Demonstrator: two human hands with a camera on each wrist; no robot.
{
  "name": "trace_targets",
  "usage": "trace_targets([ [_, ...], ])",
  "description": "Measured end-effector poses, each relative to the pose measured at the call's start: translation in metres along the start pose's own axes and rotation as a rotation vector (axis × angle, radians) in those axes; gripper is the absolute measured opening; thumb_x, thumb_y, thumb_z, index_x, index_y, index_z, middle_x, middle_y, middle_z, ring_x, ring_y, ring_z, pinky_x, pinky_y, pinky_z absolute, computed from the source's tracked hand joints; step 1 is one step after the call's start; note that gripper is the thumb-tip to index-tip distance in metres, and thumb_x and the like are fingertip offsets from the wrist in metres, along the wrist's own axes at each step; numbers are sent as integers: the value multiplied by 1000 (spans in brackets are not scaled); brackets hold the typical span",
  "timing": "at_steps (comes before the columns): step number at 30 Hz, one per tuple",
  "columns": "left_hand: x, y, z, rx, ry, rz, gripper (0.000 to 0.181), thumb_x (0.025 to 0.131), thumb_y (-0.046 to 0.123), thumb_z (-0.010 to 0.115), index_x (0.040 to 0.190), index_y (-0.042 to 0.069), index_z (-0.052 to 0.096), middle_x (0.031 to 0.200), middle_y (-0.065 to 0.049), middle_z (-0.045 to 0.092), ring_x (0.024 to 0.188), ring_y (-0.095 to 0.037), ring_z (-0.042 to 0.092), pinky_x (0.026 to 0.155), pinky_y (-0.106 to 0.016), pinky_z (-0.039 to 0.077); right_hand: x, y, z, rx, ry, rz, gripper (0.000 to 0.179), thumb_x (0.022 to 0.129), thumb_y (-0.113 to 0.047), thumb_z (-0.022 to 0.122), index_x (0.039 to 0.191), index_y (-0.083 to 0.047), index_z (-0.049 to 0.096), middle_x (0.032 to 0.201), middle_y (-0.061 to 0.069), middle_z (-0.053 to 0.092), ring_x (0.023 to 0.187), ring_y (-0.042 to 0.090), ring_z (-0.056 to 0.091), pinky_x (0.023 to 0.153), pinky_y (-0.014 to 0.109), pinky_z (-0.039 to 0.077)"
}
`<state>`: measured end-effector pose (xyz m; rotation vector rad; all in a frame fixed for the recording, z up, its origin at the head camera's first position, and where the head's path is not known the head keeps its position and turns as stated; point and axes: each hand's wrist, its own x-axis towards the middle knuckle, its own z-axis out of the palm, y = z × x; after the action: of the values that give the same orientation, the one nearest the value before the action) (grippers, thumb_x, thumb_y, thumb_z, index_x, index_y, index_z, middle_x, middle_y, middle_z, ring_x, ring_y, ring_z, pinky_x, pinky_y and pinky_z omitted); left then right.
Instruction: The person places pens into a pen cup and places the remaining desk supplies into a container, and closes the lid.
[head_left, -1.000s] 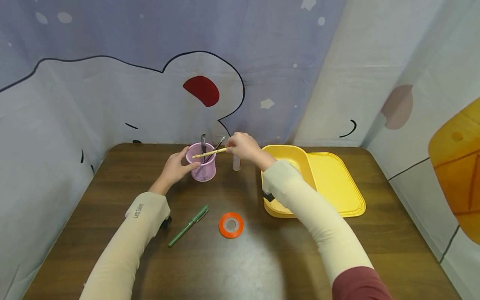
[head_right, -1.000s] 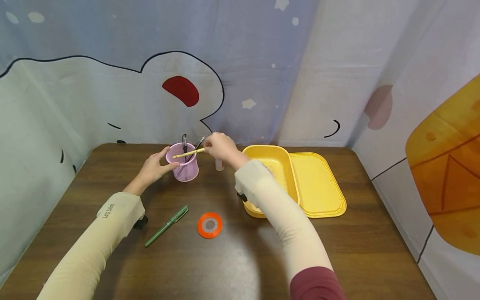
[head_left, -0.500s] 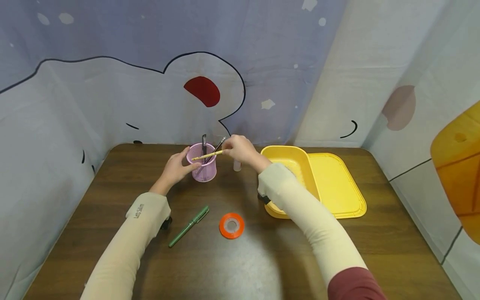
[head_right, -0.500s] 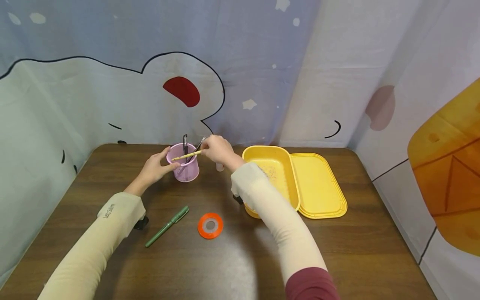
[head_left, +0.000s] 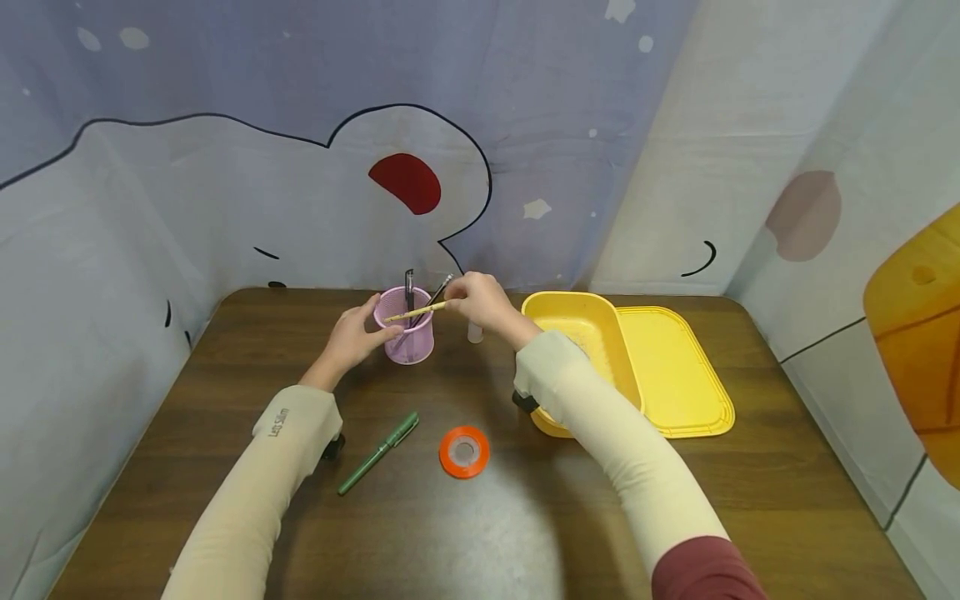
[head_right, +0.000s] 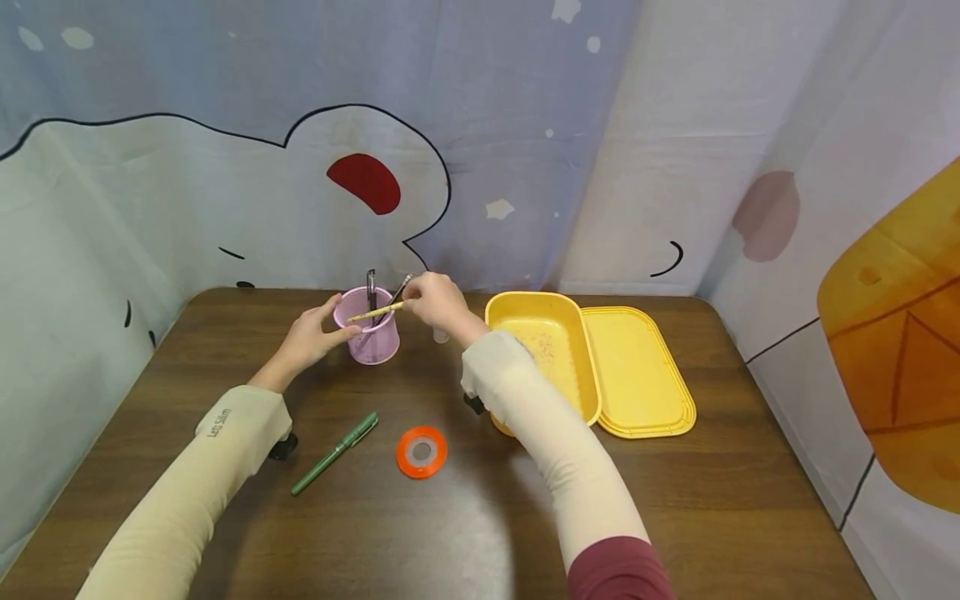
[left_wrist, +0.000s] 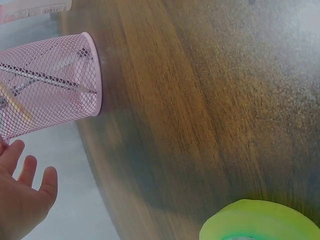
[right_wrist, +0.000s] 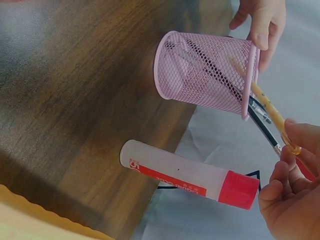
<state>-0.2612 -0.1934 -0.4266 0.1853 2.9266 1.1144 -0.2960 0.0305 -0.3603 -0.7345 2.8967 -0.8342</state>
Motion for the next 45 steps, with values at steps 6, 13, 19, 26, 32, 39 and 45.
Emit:
trace_targets([
  [6, 0, 0, 0, 13, 0, -9, 80, 80, 41, 60, 140, 3, 22, 137, -26, 32, 128, -41, 24, 103, -54, 21, 1, 0, 4, 72, 23, 22, 10, 81, -15, 63, 84, -7, 68, 84, 6, 61, 77, 17, 51, 69, 26, 44],
  [13, 1, -1, 0, 0, -13, -24, 81, 80, 43, 59, 140, 5, 21, 139, -23, 30, 129, -40, 22, 104, -54, 20, 1, -4, 12, 190, 39, 39, 9, 82, -12, 62, 85, -6, 67, 82, 6, 63, 74, 15, 51, 63, 20, 42],
  [19, 0, 0, 0, -7, -21, -23, 82, 80, 46, 58, 140, 5, 20, 140, -22, 29, 130, -40, 22, 103, -55, 20, 0, -5, 21, 257, 42, 36, 11, 82, -11, 61, 88, -4, 66, 88, 9, 66, 78, 16, 56, 69, 21, 46],
  [26, 0, 1, 1, -19, -30, -39, 83, 80, 47, 58, 141, 7, 18, 141, -21, 28, 131, -39, 20, 104, -56, 19, -5, -3, 29, 356, 61, 29, 30, 80, -6, 62, 109, 0, 58, 97, 13, 64, 88, 22, 61, 78, 28, 49],
  [32, 0, 1, 1, -15, -24, -26, 83, 80, 45, 59, 141, 5, 20, 140, -22, 29, 130, -40, 21, 104, -55, 19, -14, 1, 40, 372, 60, 65, 37, 78, -6, 63, 114, -3, 54, 100, 15, 61, 88, 24, 60, 77, 30, 50],
  [39, 0, 0, 1, -8, -13, -8, 81, 80, 44, 59, 140, 4, 21, 140, -22, 29, 129, -40, 22, 104, -55, 19, -24, 6, 59, 327, -30, 52, 38, 77, -8, 65, 113, -2, 55, 104, 18, 60, 91, 27, 58, 75, 31, 47],
  [45, 0, -1, 1, 10, 1, 15, 80, 81, 43, 59, 139, 3, 23, 139, -23, 31, 128, -41, 25, 104, -54, 20, -34, 6, 74, 303, -156, -30, 34, 77, -9, 65, 108, 0, 57, 106, 17, 61, 101, 28, 56, 84, 34, 46],
])
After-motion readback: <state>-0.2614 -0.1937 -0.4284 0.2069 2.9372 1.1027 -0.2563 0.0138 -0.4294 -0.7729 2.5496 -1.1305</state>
